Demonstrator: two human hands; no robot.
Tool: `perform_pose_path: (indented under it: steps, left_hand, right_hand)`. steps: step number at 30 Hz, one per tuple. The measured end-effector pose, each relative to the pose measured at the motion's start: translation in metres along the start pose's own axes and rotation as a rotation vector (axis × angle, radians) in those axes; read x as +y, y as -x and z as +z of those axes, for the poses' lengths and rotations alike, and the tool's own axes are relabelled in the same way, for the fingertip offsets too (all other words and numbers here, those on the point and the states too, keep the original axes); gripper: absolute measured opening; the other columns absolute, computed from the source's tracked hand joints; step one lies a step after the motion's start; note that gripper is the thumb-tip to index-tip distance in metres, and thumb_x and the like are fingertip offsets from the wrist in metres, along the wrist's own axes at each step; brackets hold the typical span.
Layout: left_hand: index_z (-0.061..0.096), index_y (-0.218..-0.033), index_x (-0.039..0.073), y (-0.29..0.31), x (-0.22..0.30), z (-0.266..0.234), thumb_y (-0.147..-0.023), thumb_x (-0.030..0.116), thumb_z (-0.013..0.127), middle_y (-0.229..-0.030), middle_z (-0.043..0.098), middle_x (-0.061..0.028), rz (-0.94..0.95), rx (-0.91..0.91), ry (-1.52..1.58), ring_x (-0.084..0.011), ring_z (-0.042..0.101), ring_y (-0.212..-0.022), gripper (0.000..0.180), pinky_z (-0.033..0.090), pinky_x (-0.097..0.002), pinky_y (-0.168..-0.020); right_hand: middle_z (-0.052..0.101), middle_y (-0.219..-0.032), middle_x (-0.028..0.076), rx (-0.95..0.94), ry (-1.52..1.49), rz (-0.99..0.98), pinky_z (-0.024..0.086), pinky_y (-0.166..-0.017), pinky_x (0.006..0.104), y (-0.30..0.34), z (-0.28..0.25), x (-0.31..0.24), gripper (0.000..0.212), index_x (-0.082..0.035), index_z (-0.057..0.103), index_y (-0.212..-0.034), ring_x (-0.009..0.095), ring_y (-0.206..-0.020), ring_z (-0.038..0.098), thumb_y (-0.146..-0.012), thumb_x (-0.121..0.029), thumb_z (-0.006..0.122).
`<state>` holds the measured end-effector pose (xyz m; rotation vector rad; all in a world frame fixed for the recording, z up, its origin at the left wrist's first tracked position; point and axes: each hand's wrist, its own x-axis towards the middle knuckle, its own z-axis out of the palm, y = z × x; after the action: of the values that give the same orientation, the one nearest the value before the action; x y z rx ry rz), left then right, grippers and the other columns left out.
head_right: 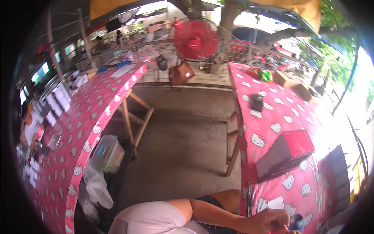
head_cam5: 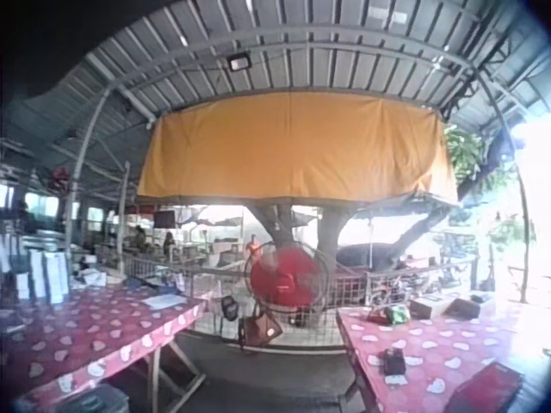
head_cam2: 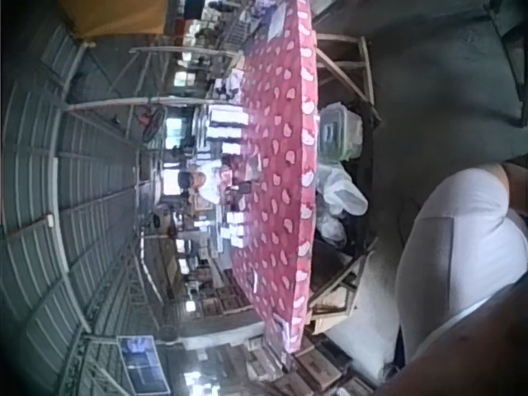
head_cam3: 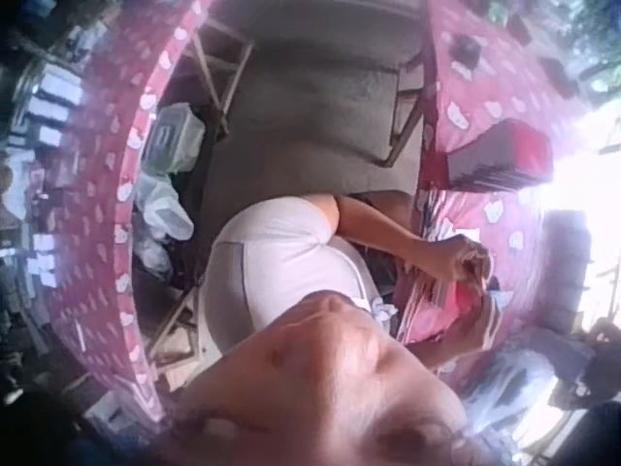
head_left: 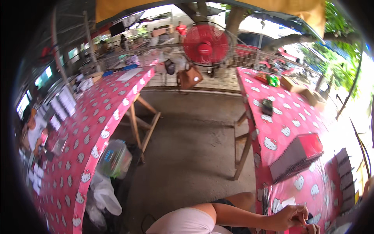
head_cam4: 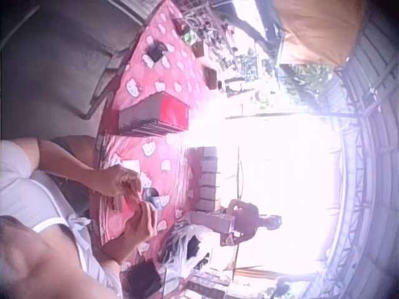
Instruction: The person uses a pair of pliers to trim the wire bindings of pink notebooks, handling them one at a time and placing them in a stack on a table.
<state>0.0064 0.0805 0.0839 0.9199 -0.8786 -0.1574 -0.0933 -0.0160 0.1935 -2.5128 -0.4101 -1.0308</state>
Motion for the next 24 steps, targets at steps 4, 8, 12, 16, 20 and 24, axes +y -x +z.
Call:
perform_pose_path:
  steps: [4, 8, 12, 16, 20, 24]
  left_hand:
    - [0.062, -0.091, 0.004, 0.007, 0.053, 0.000, -0.078, -0.004, 0.065, -0.083, 0.065, -0.0050, -0.116, 0.299, -0.229, -0.0125, 0.063, -0.078, 0.016, 0.051, -0.0271, -0.069]
    - [0.060, -0.104, 0.004, 0.007, 0.045, -0.011, -0.079, -0.004, 0.065, -0.089, 0.063, -0.0072, -0.009, 0.261, -0.180, -0.0142, 0.061, -0.082, 0.027, 0.051, -0.0278, -0.071]
    - [0.057, -0.122, 0.012, 0.014, 0.082, -0.023, -0.088, 0.008, 0.063, -0.105, 0.058, -0.0120, 0.031, 0.418, -0.409, -0.0154, 0.054, -0.102, 0.035, 0.045, -0.0325, -0.092]
    - [0.046, -0.127, 0.007, 0.000, 0.087, -0.025, -0.096, 0.009, 0.050, -0.125, 0.045, -0.0061, 0.136, 0.348, -0.272, -0.0105, 0.051, -0.101, 0.032, 0.043, -0.0263, -0.083]
    - [0.040, -0.133, 0.006, -0.005, 0.119, -0.065, -0.097, 0.009, 0.046, -0.129, 0.044, -0.0060, 0.160, 0.424, -0.388, -0.0119, 0.048, -0.109, 0.036, 0.040, -0.0277, -0.092]
    - [0.051, -0.120, 0.004, -0.059, 0.153, -0.118, -0.093, 0.011, 0.055, -0.116, 0.054, -0.0064, 0.366, 0.601, -0.893, -0.0121, 0.051, -0.093, 0.028, 0.042, -0.0269, -0.081]
  right_hand:
    - [0.066, -0.084, 0.015, 0.004, -0.039, -0.041, 0.052, -0.066, 0.0375, -0.002, 0.016, 0.002, 0.014, 0.001, 0.069, -0.090, 0.030, -0.074, 0.064, -0.090, -0.011, 0.061]
    - [0.067, -0.092, 0.015, -0.058, -0.093, 0.073, 0.052, -0.073, 0.0395, -0.009, 0.022, -0.005, 0.019, -0.001, 0.069, -0.094, 0.031, -0.082, 0.064, -0.090, -0.018, 0.062]
    - [0.061, -0.112, 0.017, 0.243, 0.258, -0.207, 0.046, -0.088, 0.0489, -0.035, 0.029, 0.010, 0.046, -0.004, 0.061, -0.115, 0.035, -0.102, 0.058, -0.086, -0.040, 0.065]
    - [0.054, -0.120, 0.018, 0.354, -0.423, 0.029, 0.054, -0.075, 0.0394, -0.073, 0.055, 0.027, 0.058, -0.006, 0.043, -0.134, 0.028, -0.098, 0.058, -0.086, -0.027, 0.068]
    - [0.060, -0.105, 0.010, 0.240, -0.648, 0.234, 0.048, -0.075, 0.0291, -0.118, 0.084, 0.018, 0.027, 0.001, 0.060, -0.107, 0.017, -0.090, 0.058, -0.085, -0.014, 0.064]
    - [0.067, -0.084, 0.006, 0.226, -0.544, 0.240, 0.048, -0.072, 0.0267, -0.196, 0.106, 0.010, 0.023, 0.000, 0.067, -0.099, 0.011, -0.077, 0.059, -0.083, -0.018, 0.068]
